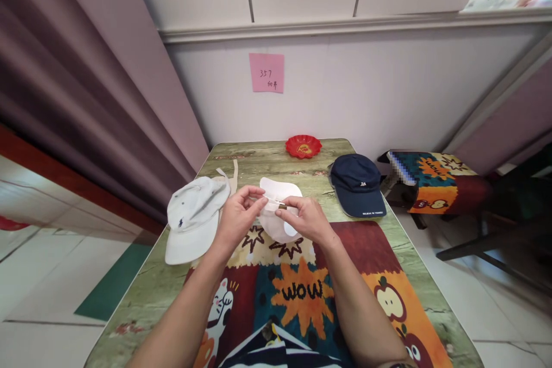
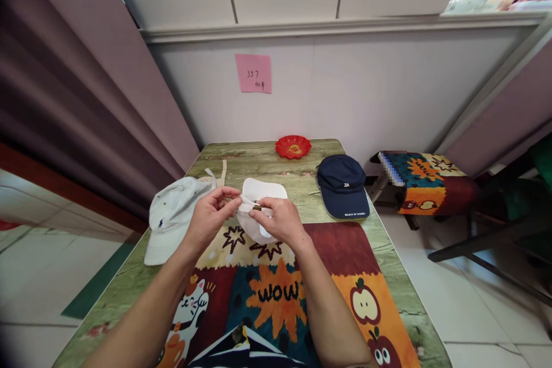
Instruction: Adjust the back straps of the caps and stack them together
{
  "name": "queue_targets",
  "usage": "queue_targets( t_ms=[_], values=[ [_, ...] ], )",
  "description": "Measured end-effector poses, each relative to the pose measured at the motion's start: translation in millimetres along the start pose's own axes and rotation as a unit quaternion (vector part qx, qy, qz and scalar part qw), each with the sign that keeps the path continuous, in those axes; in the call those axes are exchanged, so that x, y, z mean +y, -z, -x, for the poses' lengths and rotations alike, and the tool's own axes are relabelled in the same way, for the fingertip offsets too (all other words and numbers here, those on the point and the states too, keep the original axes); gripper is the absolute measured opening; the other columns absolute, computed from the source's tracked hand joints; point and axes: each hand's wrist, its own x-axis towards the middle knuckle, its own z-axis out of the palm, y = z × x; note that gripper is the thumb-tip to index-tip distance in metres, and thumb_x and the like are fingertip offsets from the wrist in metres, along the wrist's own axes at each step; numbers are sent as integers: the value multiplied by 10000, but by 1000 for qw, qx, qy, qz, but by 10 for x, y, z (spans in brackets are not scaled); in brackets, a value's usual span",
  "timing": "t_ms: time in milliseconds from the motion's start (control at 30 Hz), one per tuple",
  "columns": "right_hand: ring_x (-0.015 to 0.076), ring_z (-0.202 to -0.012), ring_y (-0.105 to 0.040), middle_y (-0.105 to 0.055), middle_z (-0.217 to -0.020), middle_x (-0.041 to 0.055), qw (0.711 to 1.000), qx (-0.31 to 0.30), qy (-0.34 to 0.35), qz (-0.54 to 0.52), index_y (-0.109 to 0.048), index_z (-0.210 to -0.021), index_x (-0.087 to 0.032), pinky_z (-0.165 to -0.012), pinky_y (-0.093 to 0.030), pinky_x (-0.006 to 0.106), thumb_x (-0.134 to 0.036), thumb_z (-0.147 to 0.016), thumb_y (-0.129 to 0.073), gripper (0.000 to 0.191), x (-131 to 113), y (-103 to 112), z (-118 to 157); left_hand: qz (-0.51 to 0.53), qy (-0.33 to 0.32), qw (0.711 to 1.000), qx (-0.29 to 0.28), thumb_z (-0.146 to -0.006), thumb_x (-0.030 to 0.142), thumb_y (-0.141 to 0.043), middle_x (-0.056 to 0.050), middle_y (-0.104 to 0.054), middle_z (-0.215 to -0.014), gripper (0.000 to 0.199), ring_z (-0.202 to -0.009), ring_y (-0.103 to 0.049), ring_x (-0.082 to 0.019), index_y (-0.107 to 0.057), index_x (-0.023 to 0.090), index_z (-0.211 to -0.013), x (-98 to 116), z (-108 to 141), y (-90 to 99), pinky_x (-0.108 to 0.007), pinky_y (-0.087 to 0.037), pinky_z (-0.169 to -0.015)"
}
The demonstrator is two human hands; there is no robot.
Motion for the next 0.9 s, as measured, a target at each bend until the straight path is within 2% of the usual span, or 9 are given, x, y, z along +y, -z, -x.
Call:
queue_targets(
  t_ms=[67, 167, 233, 300, 400, 500, 567, 700, 900],
  values=[
    [128, -630, -524, -663, -696, -9, 1000, -3, -2, -10, -730, -813, -200, -614, -339, 230, -416, -852, -638, 238, 8, -3, -5, -45, -8, 999, -16, -831, 416, -672, 45, -559, -584, 303, -520, -523, -115, -652, 182, -1023, 3, -7, 25, -221, -406, -515],
    [127, -631, -513, -654, -694, -10, 1000, 2, 0, -22, -729, -791, -198, -609, -337, 228, -388, -850, -629, 223, 7, -33, -10, -48, -4, 994, -94, -924, 487, -514, 47, -523, -526, 370, -491, -534, -135, -644, 175, -1075, 10, 1, 10, -237, -417, -502],
    [123, -611, -497, -638, -666, -11, 1000, 13, -5, -23, -729, -765, -194, -593, -327, 230, -372, -848, -622, 224, -1, -60, -10, -46, -9, 990, -132, -953, 512, -435, 22, -567, -597, 421, -511, -554, -137, -651, 173, -1082, 15, 5, -12, -249, -441, -518],
    [119, -597, -487, -628, -647, -12, 1000, 17, -5, -18, -727, -745, -191, -583, -315, 233, -374, -855, -611, 243, -8, -74, -7, -78, -31, 985, -153, -925, 508, -495, -18, -625, -766, 398, -566, -571, -130, -671, 180, -1064, 19, -3, -19, -254, -452, -546],
    [127, -640, -524, -649, -682, -13, 1000, -18, 3, -23, -736, -796, -200, -604, -327, 230, -414, -847, -636, 242, 11, -40, 3, -145, -64, 974, -160, -843, 455, -634, -43, -629, -878, 303, -657, -563, -137, -719, 180, -940, 7, -49, 31, -251, -435, -583],
    [141, -708, -565, -682, -772, -9, 995, -71, -2, -64, -730, -902, -206, -640, -361, 225, -430, -789, -711, 251, 91, 53, 7, -134, -45, 979, -150, -831, 432, -645, -34, -617, -794, 273, -690, -552, -149, -702, 169, -789, -37, -112, 158, -244, -414, -597],
    [142, -720, -566, -676, -782, 1, 991, -87, -8, -105, -714, -887, -191, -637, -371, 224, -417, -824, -672, 238, 167, 105, 1, -100, -3, 982, -159, -838, 450, -638, 3, -562, -664, 288, -583, -491, -121, -670, 169, -783, -70, -143, 259, -226, -357, -529],
    [120, -639, -509, -590, -665, -10, 981, -62, -6, -184, -650, -758, -164, -592, -351, 221, -402, -892, -571, 284, 274, 78, -33, -47, 58, 974, -213, -851, 498, -619, 77, -368, -481, 328, -436, -306, -79, -634, 171, -821, -74, -155, 411, -215, -204, -450],
    [111, -616, -489, -563, -640, -16, 977, -56, -2, -208, -630, -737, -153, -591, -351, 221, -428, -889, -577, 319, 226, -42, -54, -37, 58, 978, -195, -815, 509, -636, 61, -394, -520, 341, -468, -311, -86, -613, 178, -737, 59, -129, 492, -214, -220, -465]
  ],
)
